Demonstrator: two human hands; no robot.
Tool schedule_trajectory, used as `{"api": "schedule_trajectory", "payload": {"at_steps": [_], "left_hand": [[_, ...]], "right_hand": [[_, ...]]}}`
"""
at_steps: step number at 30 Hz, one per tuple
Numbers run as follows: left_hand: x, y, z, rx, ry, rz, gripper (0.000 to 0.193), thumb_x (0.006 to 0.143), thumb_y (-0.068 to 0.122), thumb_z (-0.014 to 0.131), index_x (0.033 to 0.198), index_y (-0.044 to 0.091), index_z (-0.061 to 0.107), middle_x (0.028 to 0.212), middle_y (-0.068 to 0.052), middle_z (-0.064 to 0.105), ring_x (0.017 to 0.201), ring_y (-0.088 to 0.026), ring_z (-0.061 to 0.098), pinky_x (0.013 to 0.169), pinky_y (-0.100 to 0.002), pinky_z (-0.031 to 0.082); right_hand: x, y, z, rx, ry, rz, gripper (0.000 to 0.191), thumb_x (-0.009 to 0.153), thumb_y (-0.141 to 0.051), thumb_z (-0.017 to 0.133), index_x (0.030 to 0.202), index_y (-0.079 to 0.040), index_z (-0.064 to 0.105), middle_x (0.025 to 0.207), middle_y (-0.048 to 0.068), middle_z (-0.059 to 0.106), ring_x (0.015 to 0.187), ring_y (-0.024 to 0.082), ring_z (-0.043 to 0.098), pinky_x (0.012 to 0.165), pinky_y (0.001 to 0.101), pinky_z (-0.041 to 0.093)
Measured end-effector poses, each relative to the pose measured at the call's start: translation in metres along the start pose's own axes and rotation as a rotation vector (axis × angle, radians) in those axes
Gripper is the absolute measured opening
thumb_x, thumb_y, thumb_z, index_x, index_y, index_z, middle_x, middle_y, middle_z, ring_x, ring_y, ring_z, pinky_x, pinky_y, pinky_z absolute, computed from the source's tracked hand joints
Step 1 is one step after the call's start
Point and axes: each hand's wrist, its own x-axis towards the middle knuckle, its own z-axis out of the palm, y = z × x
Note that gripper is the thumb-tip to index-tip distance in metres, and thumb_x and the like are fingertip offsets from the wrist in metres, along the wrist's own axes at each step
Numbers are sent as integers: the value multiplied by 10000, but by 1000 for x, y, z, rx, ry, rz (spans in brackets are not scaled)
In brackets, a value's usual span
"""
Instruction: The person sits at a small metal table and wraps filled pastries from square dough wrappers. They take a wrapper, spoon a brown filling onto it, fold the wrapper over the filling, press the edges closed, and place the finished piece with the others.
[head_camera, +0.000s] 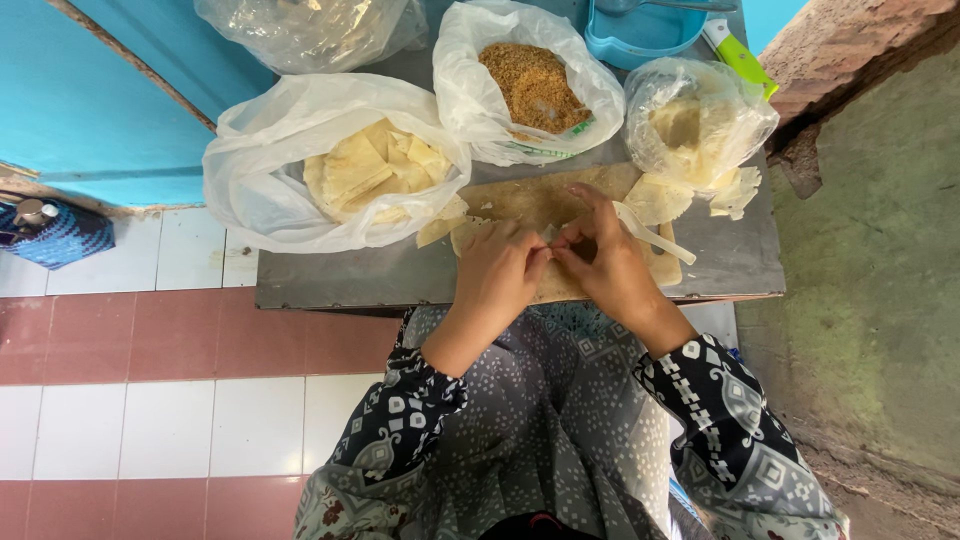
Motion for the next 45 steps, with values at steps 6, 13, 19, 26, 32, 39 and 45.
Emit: {"api": "schedule_trajectory", "payload": {"at_steps": [6, 13, 19, 26, 32, 39, 45], "left_hand": [[17, -4, 3, -90, -165, -211, 117, 858, 182, 753, 899, 95, 686, 868, -63, 703, 879, -284, 679, 786, -417, 520], [-5, 1, -12, 106, 19, 219, 89, 927, 150, 721, 940, 76, 675, 910, -64, 636, 927, -294, 625, 830, -421, 522], [-4, -5, -15, -41, -1, 147, 83, 934, 147, 705, 932, 73, 667, 930, -89, 625, 924, -330, 610, 818, -446, 497], [15, -7, 5, -22, -31, -101, 134, 867, 164, 739, 861, 74, 640, 877, -108, 647, 872, -349, 635, 787, -468, 497], [7, 0, -8, 101, 5, 102, 101, 897, 150, 712, 918, 64, 663, 905, -93, 623, 896, -309, 622, 792, -433, 494], [-1, -5, -25, 365, -65, 360, 156, 861, 142, 660, 1000, 84, 703, 987, -32, 608, 999, -229, 577, 859, -384, 465], [-14, 7, -14, 650, -69, 356, 284, 879, 192, 623, 1115, 54, 699, 1178, -56, 633, 1140, -237, 577, 956, -365, 448]], "right_hand": [[2, 6, 2, -141, 44, -174, 655, 857, -15, 759, 1445, -106, 485, 980, 74, 684, 894, 204, 679, 803, 343, 536], [-11, 3, -7, -420, 70, -546, 565, 905, -67, 761, 1416, -74, 520, 1037, 54, 720, 925, 257, 656, 850, 397, 475], [-6, 0, -8, -417, 55, -506, 560, 913, -54, 763, 1415, -71, 516, 977, 22, 720, 900, 240, 658, 848, 389, 457], [5, 5, 2, -37, 14, 24, 690, 859, -86, 727, 1478, -103, 421, 935, 20, 674, 873, 208, 688, 794, 333, 532], [2, 5, 2, -369, 96, -342, 616, 866, -32, 750, 1436, -91, 523, 972, 77, 697, 955, 272, 646, 879, 408, 465], [-6, -2, -7, -552, 120, -595, 536, 893, -97, 777, 1383, -79, 561, 1032, 30, 725, 937, 228, 632, 863, 381, 431], [-12, -6, -10, -794, 55, -626, 652, 857, -79, 721, 1482, -57, 538, 1234, 51, 726, 1095, 199, 647, 960, 368, 451]]}}
